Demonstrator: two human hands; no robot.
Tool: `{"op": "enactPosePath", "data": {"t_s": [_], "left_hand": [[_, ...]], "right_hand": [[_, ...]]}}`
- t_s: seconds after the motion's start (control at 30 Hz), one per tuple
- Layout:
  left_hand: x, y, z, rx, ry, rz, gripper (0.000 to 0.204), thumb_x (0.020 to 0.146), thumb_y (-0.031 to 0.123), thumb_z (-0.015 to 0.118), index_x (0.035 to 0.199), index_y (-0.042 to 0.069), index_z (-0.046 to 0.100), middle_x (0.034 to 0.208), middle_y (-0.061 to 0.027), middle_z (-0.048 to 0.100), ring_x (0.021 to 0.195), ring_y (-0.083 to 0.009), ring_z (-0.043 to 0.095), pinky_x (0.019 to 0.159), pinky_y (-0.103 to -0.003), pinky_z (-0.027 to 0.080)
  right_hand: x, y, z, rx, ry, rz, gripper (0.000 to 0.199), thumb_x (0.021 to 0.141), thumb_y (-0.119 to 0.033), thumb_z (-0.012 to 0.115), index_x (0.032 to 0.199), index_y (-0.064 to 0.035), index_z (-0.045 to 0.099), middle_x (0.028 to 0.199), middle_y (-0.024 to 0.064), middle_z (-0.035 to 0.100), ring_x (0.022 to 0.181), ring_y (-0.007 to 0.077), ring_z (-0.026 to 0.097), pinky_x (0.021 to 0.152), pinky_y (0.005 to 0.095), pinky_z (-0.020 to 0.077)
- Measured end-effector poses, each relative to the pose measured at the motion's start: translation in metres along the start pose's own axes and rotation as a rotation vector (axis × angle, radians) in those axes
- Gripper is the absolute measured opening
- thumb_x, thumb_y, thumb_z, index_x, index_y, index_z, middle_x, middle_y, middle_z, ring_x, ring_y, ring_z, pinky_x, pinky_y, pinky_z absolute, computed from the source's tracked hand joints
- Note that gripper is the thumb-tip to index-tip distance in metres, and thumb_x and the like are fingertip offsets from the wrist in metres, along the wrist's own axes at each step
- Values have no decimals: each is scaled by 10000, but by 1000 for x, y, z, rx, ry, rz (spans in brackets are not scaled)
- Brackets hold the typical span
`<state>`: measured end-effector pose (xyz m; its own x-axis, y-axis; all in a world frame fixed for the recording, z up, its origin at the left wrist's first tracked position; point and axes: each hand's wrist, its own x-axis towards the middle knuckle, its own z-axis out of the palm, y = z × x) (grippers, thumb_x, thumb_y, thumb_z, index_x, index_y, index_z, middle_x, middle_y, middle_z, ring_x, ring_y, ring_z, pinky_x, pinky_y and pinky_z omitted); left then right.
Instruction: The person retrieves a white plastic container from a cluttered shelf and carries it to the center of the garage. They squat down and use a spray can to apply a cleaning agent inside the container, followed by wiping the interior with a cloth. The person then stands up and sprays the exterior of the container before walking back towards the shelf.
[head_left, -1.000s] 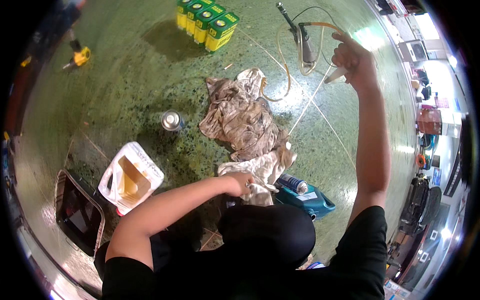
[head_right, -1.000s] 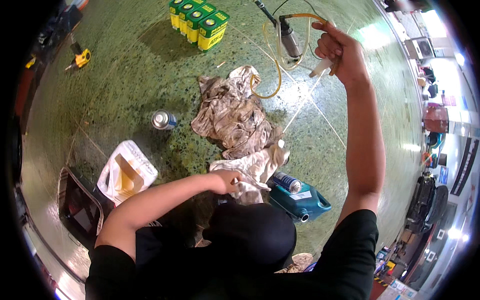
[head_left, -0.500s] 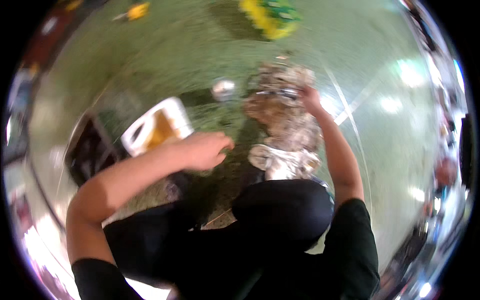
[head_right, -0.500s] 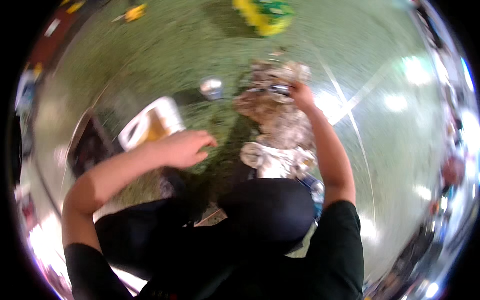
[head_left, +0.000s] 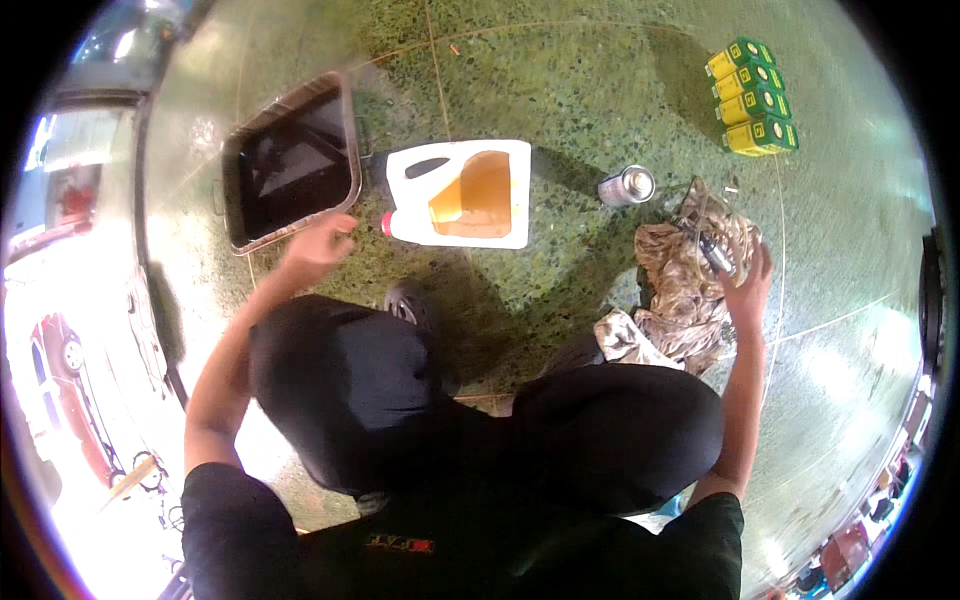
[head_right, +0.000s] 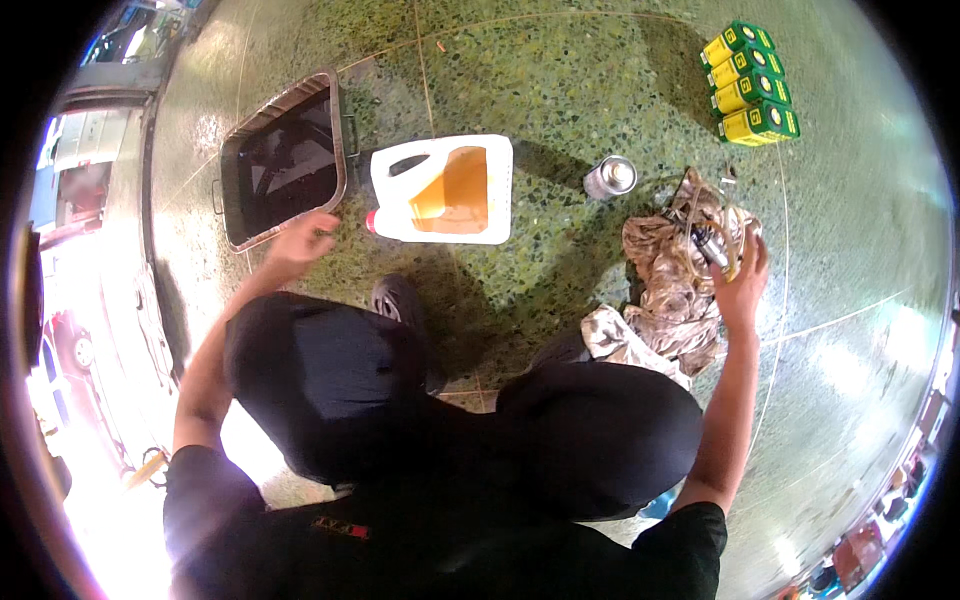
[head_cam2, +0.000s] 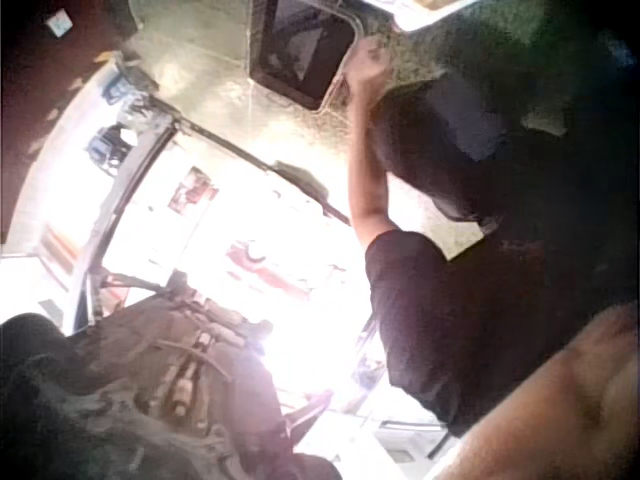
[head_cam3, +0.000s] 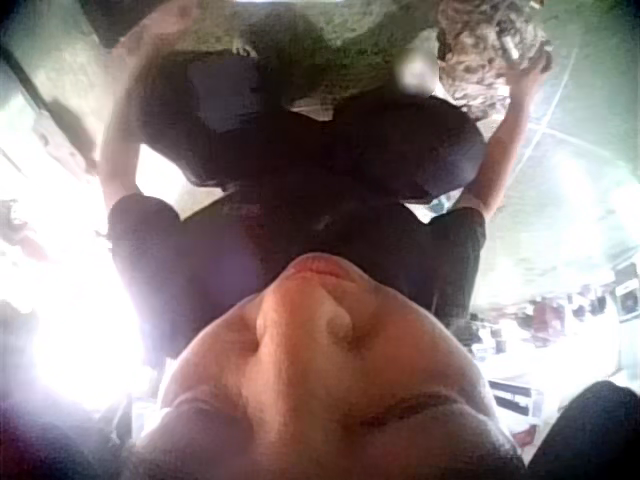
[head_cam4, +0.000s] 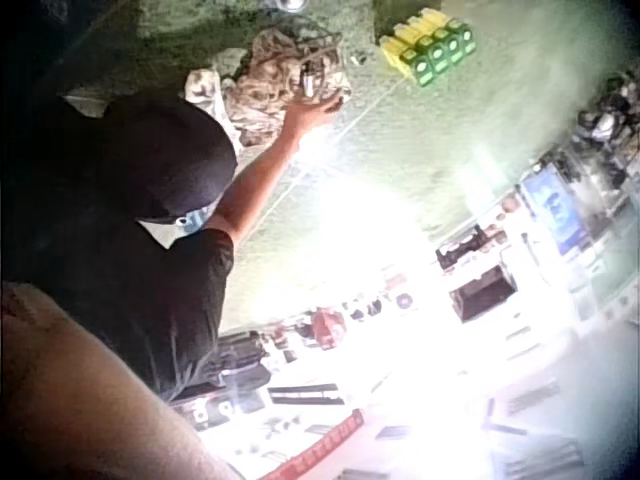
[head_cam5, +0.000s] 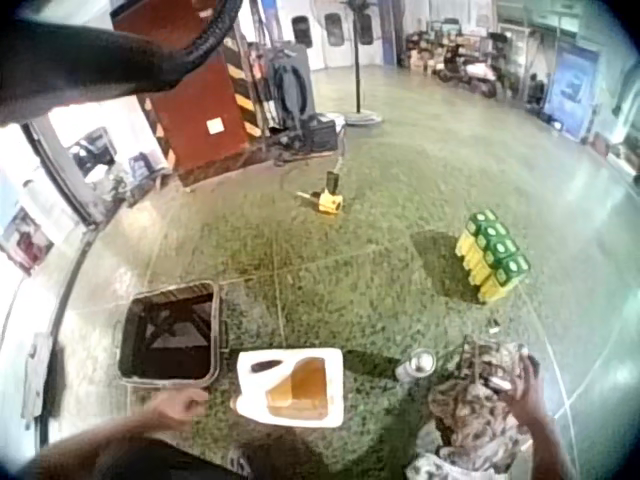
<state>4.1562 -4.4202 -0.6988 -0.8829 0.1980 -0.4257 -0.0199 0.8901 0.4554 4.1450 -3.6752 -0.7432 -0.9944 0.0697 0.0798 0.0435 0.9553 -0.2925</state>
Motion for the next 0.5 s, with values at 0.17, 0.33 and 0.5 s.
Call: {"op": "enactPosePath", "data": {"t_s": [0.17, 0.33, 0.5], "left_hand": [[36, 64, 73, 396, -27, 322, 500, 875, 166, 672, 1339, 95, 499, 1351, -143, 528, 1133, -296, 619, 879, -426, 552], [78, 82, 83, 478, -132, 501, 359, 862, 135, 667, 1186, 31, 550, 1153, -123, 570, 1041, -290, 620, 783, -435, 553], [75, 60, 93, 464, -24, 612, 289, 881, 185, 631, 1124, 38, 579, 1051, -98, 584, 955, -267, 632, 752, -424, 537]], "right_hand": [[-9, -58, -53, 37, 82, -41, 556, 861, -52, 689, 1382, -98, 502, 1388, 164, 493, 1305, 355, 470, 1075, 449, 393], [-5, -138, -68, 383, -295, 68, 292, 907, -69, 686, 1195, -37, 648, 1041, 116, 689, 958, 193, 666, 824, 336, 532], [32, -233, -31, 315, -643, -221, 556, 886, -378, 733, 1259, 9, 592, 1032, 152, 678, 913, 254, 666, 806, 360, 535]]}}
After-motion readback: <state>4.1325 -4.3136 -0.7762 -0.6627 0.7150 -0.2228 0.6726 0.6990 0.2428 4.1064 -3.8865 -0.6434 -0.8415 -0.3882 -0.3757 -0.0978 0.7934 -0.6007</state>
